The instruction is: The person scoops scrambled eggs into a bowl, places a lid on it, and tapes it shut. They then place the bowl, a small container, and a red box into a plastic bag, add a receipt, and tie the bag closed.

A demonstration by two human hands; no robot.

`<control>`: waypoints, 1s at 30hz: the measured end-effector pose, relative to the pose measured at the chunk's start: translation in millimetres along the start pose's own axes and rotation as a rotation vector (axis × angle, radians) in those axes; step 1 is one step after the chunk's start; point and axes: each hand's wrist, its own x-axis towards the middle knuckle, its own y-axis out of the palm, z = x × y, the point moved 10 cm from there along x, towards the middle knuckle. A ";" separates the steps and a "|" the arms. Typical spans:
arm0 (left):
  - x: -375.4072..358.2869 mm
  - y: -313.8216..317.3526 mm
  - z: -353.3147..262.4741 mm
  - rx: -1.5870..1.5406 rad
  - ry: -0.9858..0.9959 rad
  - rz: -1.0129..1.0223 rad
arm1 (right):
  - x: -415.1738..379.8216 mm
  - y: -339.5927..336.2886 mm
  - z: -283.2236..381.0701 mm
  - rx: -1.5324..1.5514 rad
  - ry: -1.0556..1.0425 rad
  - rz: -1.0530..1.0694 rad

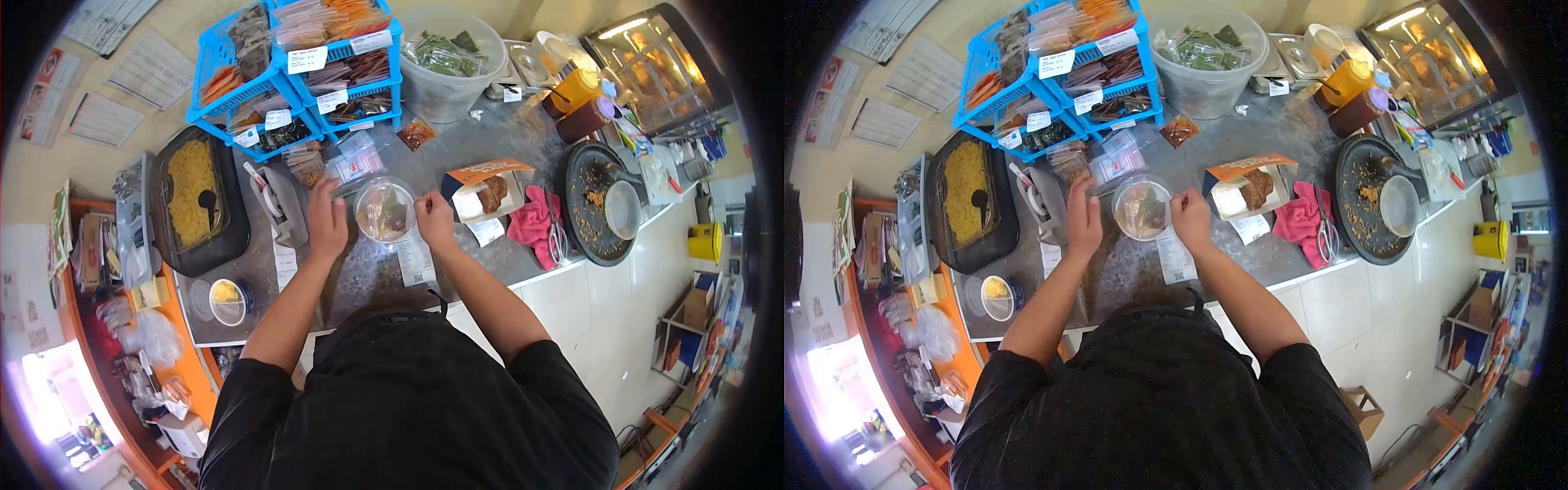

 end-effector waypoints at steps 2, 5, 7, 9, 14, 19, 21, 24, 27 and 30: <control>14.7 10.1 -38.3 0.141 0.103 0.100 | -1.7 1.3 1.9 -0.022 -0.033 0.026; 17.8 59.1 -62.3 0.407 0.204 0.362 | -2.3 3.4 4.7 -0.044 -0.088 0.056; 9.8 87.3 -41.7 0.474 0.175 0.416 | -2.4 7.6 -1.9 -0.056 -0.072 0.088; 6.6 91.2 -37.0 0.473 0.164 0.411 | -1.9 4.4 4.1 -0.087 -0.172 0.067; 1.4 97.1 -28.2 0.506 0.086 0.465 | -7.6 12.2 -4.1 -0.080 -0.219 0.056; 5.2 91.2 -33.2 0.450 0.075 0.471 | -7.2 18.5 -30.2 0.100 0.046 0.204; 4.1 86.2 -35.4 0.458 0.067 0.466 | -5.8 14.6 -17.7 0.161 0.071 0.231; -6.5 84.5 -39.1 0.469 0.090 0.457 | -7.8 10.6 -1.8 0.111 0.005 0.259; -2.9 87.6 -35.7 0.446 0.095 0.416 | -2.0 13.1 4.1 0.073 -0.058 0.255; 0.2 94.7 -32.5 0.413 0.103 0.384 | 1.1 12.5 3.9 0.027 -0.074 0.221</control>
